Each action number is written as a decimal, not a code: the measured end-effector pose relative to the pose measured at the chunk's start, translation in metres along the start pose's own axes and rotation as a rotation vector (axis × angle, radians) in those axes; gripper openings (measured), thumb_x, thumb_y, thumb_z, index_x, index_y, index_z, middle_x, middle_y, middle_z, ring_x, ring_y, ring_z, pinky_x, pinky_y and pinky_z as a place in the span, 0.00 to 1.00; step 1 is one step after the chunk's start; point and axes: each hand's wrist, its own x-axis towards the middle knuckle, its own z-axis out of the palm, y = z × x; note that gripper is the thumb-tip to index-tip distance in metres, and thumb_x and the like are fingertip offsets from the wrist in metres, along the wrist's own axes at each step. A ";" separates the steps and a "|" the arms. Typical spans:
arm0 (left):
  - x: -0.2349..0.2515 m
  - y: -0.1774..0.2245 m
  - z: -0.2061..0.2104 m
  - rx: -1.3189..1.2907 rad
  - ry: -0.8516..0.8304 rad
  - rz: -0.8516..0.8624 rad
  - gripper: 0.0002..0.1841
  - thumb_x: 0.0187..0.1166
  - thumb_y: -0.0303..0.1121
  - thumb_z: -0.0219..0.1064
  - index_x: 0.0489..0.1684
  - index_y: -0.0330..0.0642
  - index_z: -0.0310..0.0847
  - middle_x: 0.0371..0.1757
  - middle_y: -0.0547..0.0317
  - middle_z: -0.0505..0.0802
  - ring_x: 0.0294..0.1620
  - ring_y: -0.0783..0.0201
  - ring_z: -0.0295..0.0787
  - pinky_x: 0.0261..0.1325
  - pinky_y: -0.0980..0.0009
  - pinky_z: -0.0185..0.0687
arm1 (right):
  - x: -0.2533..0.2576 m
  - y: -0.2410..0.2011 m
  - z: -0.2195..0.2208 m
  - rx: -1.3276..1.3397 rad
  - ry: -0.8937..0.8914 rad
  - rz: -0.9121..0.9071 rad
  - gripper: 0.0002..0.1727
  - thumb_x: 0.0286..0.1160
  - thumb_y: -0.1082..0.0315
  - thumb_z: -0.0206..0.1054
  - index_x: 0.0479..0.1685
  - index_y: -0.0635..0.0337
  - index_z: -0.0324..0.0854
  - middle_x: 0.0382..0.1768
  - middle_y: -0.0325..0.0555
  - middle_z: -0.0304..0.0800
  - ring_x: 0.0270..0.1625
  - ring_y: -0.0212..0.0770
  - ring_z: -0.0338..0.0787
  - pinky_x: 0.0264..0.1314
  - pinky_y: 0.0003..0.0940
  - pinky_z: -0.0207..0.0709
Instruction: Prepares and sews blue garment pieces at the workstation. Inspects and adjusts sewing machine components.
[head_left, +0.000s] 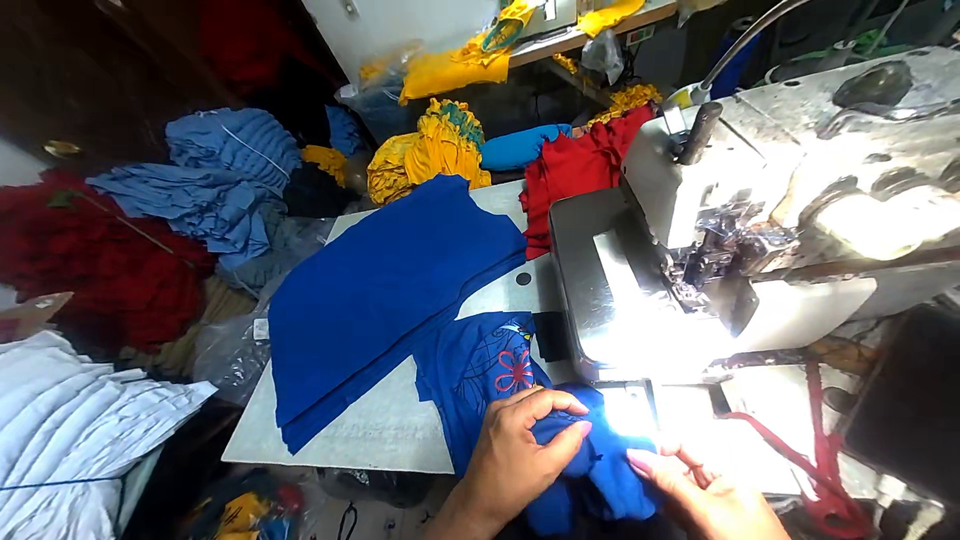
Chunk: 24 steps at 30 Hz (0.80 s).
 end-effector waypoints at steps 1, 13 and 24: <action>0.001 0.004 0.000 0.036 0.040 0.012 0.05 0.71 0.30 0.75 0.37 0.39 0.95 0.40 0.60 0.97 0.46 0.75 0.93 0.56 0.80 0.87 | 0.000 0.000 0.000 -0.004 0.002 -0.010 0.08 0.71 0.79 0.72 0.37 0.56 0.81 0.25 0.33 0.91 0.29 0.27 0.90 0.36 0.23 0.86; 0.000 0.023 -0.002 -0.281 -0.026 0.070 0.08 0.78 0.33 0.73 0.37 0.37 0.89 0.42 0.60 0.94 0.50 0.75 0.90 0.57 0.79 0.86 | 0.004 0.007 -0.005 -0.089 -0.019 -0.051 0.04 0.79 0.71 0.68 0.37 0.55 0.88 0.30 0.29 0.90 0.31 0.22 0.87 0.36 0.20 0.82; 0.011 0.044 -0.026 -0.246 -0.244 0.114 0.11 0.79 0.37 0.72 0.34 0.38 0.88 0.50 0.53 0.91 0.56 0.73 0.87 0.61 0.79 0.83 | 0.011 -0.013 0.019 -0.072 -0.100 -0.147 0.06 0.70 0.77 0.72 0.41 0.57 0.84 0.30 0.28 0.92 0.32 0.21 0.89 0.38 0.20 0.84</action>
